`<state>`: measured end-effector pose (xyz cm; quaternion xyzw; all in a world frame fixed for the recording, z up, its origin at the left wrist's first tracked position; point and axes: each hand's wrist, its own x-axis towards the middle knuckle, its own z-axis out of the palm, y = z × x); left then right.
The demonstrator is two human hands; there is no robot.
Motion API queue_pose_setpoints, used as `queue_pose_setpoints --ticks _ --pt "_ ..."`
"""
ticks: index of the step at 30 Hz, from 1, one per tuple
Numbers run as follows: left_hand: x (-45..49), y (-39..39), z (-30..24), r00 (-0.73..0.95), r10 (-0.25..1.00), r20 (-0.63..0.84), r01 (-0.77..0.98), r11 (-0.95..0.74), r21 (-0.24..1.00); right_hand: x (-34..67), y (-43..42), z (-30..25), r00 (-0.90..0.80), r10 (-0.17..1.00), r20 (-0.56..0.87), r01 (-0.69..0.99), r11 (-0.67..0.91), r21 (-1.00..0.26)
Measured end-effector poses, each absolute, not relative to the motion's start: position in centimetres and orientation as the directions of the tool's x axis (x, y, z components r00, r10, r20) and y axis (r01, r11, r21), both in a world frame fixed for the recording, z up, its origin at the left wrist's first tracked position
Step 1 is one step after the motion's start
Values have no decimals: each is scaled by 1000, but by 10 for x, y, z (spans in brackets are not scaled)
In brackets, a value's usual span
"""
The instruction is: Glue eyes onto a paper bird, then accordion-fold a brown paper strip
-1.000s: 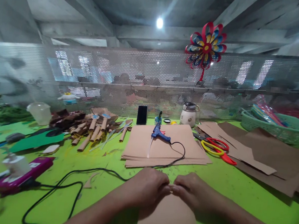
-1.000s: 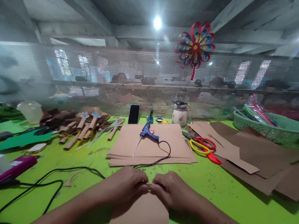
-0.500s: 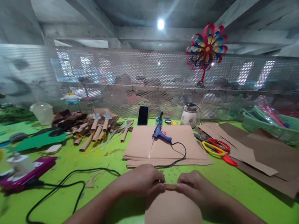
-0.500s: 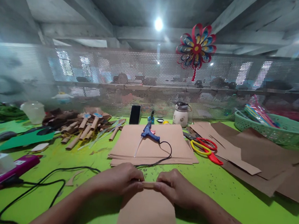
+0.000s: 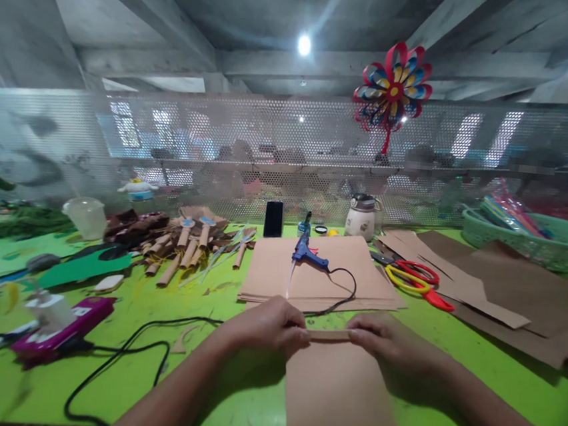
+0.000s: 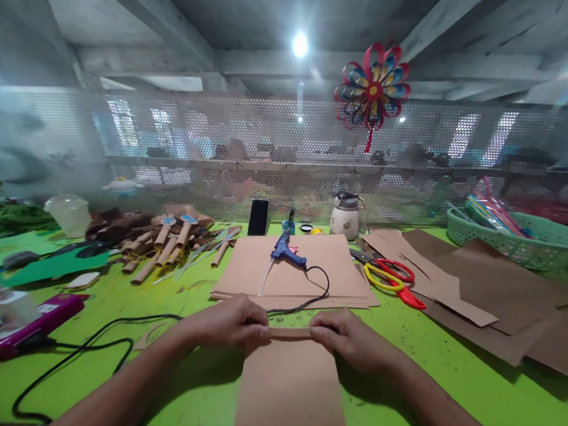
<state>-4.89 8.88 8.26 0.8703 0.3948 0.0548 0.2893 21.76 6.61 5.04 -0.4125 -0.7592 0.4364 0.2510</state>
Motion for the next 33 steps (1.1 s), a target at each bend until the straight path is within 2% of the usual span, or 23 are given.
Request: queue_pose_setpoints --ticks 5,12,19,26,33 --pt "-48 91 82 649 748 -140 666 -470 579 222 77 43 -429 903 21 263 147 -954" --pt "-46 96 79 607 793 -53 648 -455 611 223 80 43 -388 921 38 146 102 -984" --pt "-47 98 80 643 762 -74 562 -404 722 227 80 47 -361 930 76 49 101 -994" --pt "-40 93 78 701 712 -23 523 -493 695 222 80 46 -366 927 76 167 146 -975" --pt "-40 96 73 672 740 -19 518 -452 726 219 78 43 -410 911 40 203 133 -970"
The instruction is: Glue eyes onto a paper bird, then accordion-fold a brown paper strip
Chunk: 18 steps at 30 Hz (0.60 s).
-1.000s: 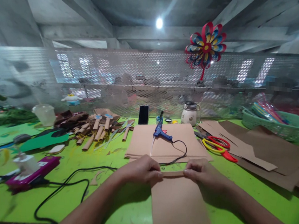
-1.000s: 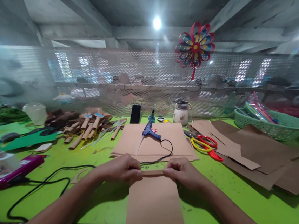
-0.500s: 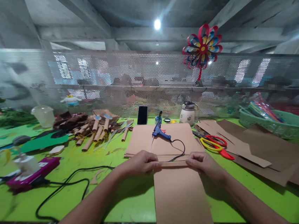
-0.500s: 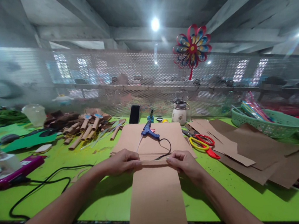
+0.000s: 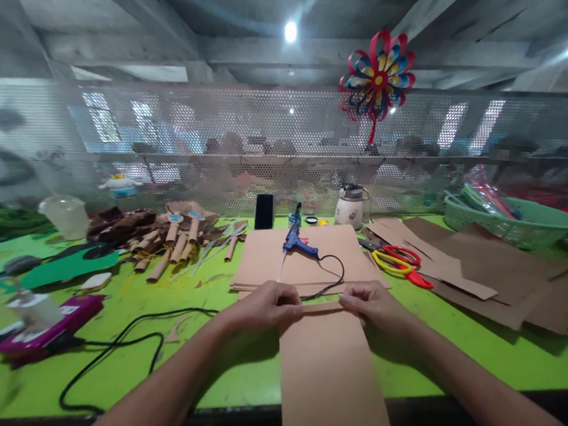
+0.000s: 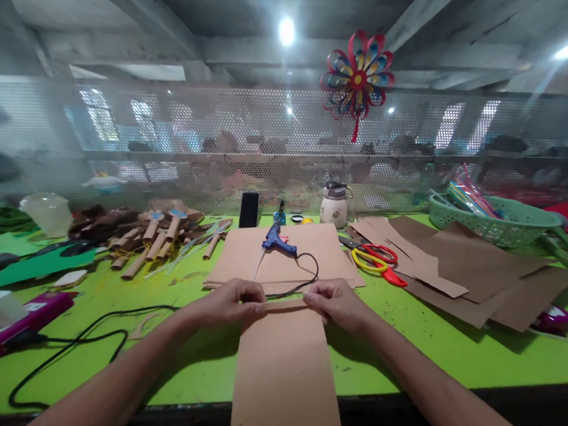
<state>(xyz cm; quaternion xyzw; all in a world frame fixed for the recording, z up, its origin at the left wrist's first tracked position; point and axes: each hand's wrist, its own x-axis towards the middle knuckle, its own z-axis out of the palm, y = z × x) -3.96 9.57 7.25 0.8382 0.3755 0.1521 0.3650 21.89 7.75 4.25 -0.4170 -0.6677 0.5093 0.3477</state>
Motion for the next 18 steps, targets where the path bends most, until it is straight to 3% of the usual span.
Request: queue_pose_setpoints --ticks 7,18 --pt "-41 100 72 665 742 -78 533 -399 746 224 79 49 -427 903 49 209 152 -966" --pt "-40 95 75 747 659 -90 338 -259 905 224 75 53 -396 915 78 56 109 -992"
